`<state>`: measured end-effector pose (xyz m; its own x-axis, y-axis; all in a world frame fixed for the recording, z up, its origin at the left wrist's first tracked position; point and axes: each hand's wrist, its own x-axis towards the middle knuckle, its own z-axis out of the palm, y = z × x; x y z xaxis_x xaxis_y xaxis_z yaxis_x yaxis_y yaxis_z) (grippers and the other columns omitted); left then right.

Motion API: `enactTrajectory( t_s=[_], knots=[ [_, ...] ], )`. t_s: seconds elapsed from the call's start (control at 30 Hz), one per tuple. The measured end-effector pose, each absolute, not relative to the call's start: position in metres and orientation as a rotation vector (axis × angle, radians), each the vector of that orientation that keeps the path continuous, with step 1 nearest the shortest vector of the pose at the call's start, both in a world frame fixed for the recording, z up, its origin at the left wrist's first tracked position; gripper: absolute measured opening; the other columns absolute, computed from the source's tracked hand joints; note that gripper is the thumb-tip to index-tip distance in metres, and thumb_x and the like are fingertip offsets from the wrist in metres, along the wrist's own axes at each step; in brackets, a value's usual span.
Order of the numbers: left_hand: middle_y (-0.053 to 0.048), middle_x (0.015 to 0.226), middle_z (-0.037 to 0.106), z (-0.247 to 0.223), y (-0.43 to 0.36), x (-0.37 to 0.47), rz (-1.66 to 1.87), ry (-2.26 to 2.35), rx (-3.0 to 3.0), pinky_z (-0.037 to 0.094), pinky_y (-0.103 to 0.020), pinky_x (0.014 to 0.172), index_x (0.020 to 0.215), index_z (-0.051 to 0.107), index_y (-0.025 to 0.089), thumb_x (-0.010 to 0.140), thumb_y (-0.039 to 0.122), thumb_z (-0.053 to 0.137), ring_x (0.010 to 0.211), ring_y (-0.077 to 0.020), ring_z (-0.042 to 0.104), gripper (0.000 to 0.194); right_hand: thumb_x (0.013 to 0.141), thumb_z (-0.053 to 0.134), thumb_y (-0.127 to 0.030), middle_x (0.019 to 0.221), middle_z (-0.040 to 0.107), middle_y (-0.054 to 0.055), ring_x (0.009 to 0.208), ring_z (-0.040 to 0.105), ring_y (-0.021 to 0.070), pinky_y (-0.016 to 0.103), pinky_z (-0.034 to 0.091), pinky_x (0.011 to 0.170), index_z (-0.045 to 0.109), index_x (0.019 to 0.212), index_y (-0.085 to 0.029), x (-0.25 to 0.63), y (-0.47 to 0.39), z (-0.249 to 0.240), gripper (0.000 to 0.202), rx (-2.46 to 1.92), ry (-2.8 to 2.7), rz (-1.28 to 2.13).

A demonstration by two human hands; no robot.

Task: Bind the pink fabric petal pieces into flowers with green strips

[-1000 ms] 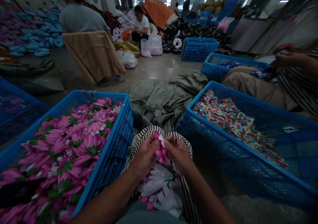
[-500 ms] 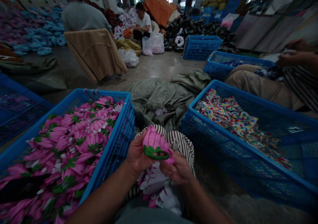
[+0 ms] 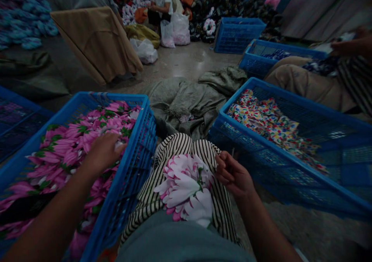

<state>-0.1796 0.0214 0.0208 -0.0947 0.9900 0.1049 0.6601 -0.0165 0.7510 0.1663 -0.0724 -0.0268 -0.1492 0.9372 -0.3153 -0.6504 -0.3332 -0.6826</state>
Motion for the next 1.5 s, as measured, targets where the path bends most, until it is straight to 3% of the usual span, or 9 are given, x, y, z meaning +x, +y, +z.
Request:
enactTrajectory(
  t_s=[0.1,0.17,0.27,0.5,0.67,0.87,1.07,1.2,1.5],
  knots=[
    [-0.007,0.115,0.057,0.005,-0.017,-0.13,0.695,1.246,2.036,0.028,-0.041,0.098,0.105,0.058,0.023,0.064,0.029,0.068,0.11,-0.0256,0.047,0.043,0.075,0.058,-0.035,0.06,0.044,-0.008,0.034,0.011,0.0005,0.016,0.012,0.033,0.046,0.071,-0.02,0.159,-0.073,-0.034,0.02,-0.887,-0.447,1.779],
    [-0.007,0.125,0.052,-0.001,-0.04,-0.091,0.478,0.826,2.15,0.015,-0.044,0.104,0.112,0.055,0.027,0.064,0.024,0.068,0.12,-0.0269,0.039,0.049,0.076,0.058,-0.033,0.059,0.044,-0.008,0.034,0.012,0.0004,0.016,0.013,0.033,0.045,0.069,-0.019,0.155,-0.072,-0.035,0.02,-0.9,-0.428,1.782],
    [-0.007,0.108,0.062,0.001,-0.049,-0.057,0.53,0.732,2.057,0.016,-0.043,0.103,0.084,0.066,0.026,0.073,0.017,0.056,0.116,-0.025,0.044,0.017,0.076,0.058,-0.033,0.058,0.045,-0.007,0.033,0.015,0.0006,0.016,0.015,0.033,0.045,0.068,-0.018,0.157,-0.071,-0.032,0.021,-0.926,-0.456,1.752],
    [-0.005,0.088,0.058,0.013,-0.041,-0.049,0.988,1.132,1.472,0.04,-0.028,0.076,0.065,0.047,0.019,0.078,0.019,0.049,0.085,-0.0181,0.055,0.013,0.072,0.055,-0.048,0.074,0.056,-0.001,0.034,0.022,0.0009,0.017,0.016,0.032,0.054,0.087,-0.018,0.139,-0.079,-0.028,0.033,-1.01,-0.698,1.57],
    [0.0,0.086,0.051,0.009,-0.053,-0.027,1.075,1.175,1.327,0.039,-0.023,0.074,0.066,0.04,0.02,0.074,0.012,0.052,0.081,-0.0134,0.051,0.017,0.066,0.064,-0.024,0.075,0.055,-0.001,0.048,0.041,0.0058,0.018,0.032,0.042,0.055,0.086,-0.018,0.112,-0.075,-0.017,0.023,-1.203,-0.948,1.407],
    [0.0,0.086,0.056,0.013,-0.046,-0.028,0.869,0.923,0.721,0.044,-0.024,0.064,0.088,0.049,0.02,0.07,0.021,0.06,0.072,-0.0125,0.055,0.021,0.071,0.058,-0.023,0.056,0.048,-0.005,0.043,0.037,0.0064,0.018,0.028,0.04,0.053,0.079,-0.018,0.113,-0.075,-0.013,0.011,-1.239,-0.875,1.392],
    [0.004,0.054,0.053,0.01,-0.044,-0.034,0.816,0.924,0.683,0.037,-0.017,0.047,0.065,0.048,0.016,0.071,0.025,0.062,0.047,-0.0066,0.047,0.019,0.067,0.06,-0.017,0.06,0.049,-0.005,0.042,0.033,0.005,0.017,0.024,0.038,0.054,0.077,-0.019,0.12,-0.074,-0.015,0.012,-1.069,-0.827,1.501],
    [0.005,0.053,0.055,0.014,-0.046,-0.031,0.91,0.933,0.6,0.037,-0.016,0.044,0.067,0.044,0.018,0.074,0.025,0.06,0.044,-0.0066,0.047,0.019,0.07,0.059,-0.022,0.065,0.054,-0.003,0.039,0.028,0.0036,0.017,0.019,0.036,0.052,0.077,-0.019,0.122,-0.068,-0.011,0.01,-1.019,-0.733,1.476],
    [0.007,0.053,0.053,0.017,-0.053,-0.025,0.906,0.834,0.549,0.038,-0.016,0.044,0.07,0.044,0.018,0.076,0.023,0.057,0.044,-0.0071,0.05,0.016,0.068,0.062,-0.019,0.07,0.049,-0.003,0.052,0.041,0.0067,0.017,0.032,0.045,0.056,0.081,-0.019,0.118,-0.069,-0.01,0.014,-1.024,-0.877,1.456]
  ],
)
